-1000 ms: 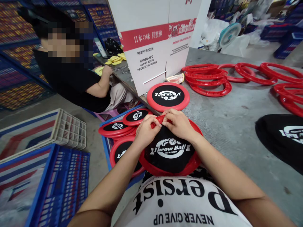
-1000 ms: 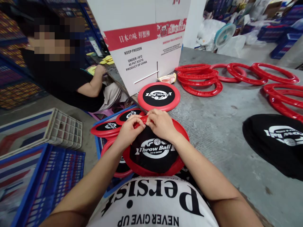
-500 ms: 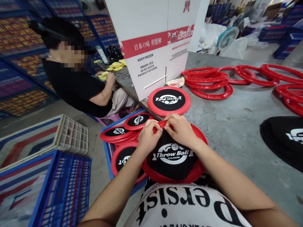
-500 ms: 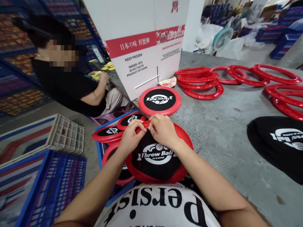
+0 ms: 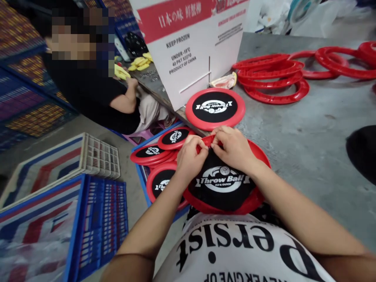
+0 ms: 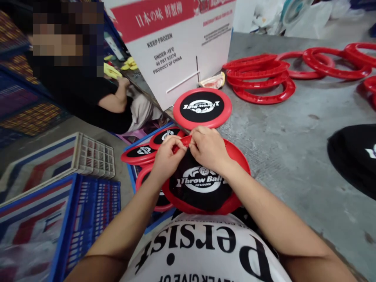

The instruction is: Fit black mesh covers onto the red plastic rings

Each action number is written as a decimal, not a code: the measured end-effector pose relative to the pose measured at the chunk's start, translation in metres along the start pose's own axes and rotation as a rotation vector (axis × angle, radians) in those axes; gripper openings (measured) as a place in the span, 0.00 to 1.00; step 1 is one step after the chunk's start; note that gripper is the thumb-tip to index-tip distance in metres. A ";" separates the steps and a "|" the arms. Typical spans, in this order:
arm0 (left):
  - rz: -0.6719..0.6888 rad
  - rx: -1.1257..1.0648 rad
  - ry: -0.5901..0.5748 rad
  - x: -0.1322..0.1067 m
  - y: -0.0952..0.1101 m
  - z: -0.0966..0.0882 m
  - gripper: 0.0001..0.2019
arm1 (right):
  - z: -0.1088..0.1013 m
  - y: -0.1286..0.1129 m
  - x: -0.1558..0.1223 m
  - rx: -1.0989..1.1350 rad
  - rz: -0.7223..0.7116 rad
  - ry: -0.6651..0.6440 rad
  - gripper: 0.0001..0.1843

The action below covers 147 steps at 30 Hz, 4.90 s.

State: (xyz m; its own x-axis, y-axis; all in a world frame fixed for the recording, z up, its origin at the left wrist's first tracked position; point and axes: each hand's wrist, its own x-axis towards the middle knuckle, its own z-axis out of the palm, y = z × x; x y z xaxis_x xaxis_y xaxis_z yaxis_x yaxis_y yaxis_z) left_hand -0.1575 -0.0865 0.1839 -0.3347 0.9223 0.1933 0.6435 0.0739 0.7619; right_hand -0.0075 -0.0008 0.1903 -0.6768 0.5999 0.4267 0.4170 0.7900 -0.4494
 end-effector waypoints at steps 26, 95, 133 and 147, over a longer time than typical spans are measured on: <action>-0.016 0.207 -0.004 -0.016 0.002 -0.003 0.07 | -0.008 0.015 -0.017 0.224 -0.039 0.139 0.08; 0.361 0.266 -0.077 0.014 0.036 -0.032 0.04 | -0.044 -0.005 -0.041 0.281 0.431 -0.070 0.10; 0.425 0.358 -0.001 -0.010 0.078 -0.001 0.04 | -0.061 -0.006 -0.055 0.391 0.278 0.097 0.05; 0.381 0.424 0.020 -0.006 0.083 0.008 0.06 | -0.055 -0.010 -0.053 0.338 0.382 0.142 0.05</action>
State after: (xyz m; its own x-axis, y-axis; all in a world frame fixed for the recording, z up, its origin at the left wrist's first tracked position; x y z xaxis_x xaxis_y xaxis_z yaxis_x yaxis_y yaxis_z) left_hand -0.0965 -0.0830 0.2412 -0.0354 0.9067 0.4202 0.9398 -0.1129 0.3226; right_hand 0.0580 -0.0331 0.2154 -0.4160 0.8669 0.2746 0.3833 0.4410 -0.8116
